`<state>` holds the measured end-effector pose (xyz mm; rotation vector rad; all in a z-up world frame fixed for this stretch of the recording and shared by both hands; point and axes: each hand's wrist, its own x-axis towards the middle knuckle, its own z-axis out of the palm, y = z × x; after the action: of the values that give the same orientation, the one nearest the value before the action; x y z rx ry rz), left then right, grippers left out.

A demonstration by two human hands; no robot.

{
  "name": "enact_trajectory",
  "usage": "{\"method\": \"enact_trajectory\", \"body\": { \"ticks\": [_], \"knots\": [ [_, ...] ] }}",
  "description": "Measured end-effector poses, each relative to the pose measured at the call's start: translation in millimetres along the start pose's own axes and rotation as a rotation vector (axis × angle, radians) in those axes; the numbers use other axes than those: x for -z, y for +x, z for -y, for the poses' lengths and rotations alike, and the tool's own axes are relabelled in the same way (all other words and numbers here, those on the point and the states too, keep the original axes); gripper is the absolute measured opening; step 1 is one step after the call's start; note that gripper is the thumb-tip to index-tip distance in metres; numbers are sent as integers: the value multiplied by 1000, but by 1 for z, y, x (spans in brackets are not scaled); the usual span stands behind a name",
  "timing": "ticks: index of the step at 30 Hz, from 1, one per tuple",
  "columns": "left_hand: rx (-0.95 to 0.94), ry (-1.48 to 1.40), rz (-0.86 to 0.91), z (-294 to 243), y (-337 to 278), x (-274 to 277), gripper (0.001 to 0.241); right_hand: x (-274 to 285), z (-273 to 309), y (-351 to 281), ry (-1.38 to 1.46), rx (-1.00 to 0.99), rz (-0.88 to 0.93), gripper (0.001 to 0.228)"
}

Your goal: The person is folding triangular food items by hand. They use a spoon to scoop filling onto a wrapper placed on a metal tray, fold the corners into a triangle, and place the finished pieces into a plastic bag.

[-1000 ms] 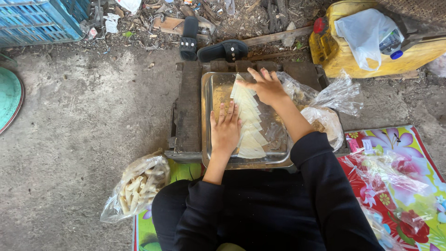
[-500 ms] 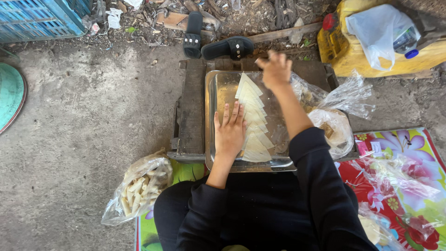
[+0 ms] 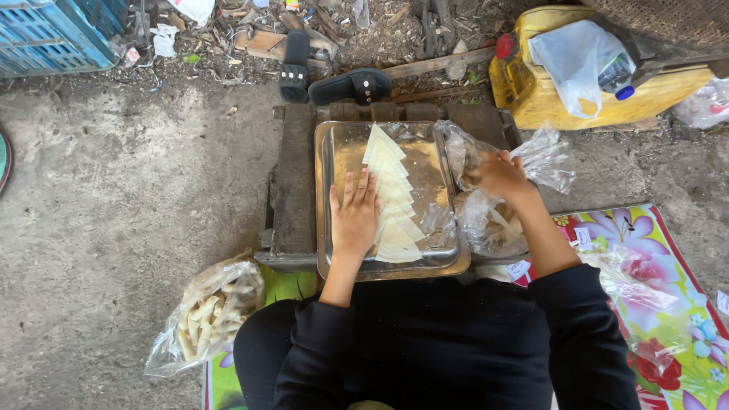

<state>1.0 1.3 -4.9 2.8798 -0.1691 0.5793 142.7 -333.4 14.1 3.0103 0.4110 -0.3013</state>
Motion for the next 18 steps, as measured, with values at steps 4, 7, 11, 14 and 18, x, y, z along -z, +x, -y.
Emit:
{"method": "enact_trajectory", "body": {
  "ticks": [4,7,11,14,18],
  "knots": [
    [-2,-8,-32,1,-1,0,53,-10,1,0,-47,-8,67,50],
    [-6,-7,-23,1,-1,-2,53,-5,1,-4,89,-37,57,42],
    [0,-20,-18,1,-1,-1,53,6,5,-9,133,-39,72,39],
    [-3,-18,-17,0,0,1,53,10,6,-11,120,-39,85,37],
    [-3,-20,1,1,0,2,53,7,0,-15,143,-92,-29,30]
  ]
}}
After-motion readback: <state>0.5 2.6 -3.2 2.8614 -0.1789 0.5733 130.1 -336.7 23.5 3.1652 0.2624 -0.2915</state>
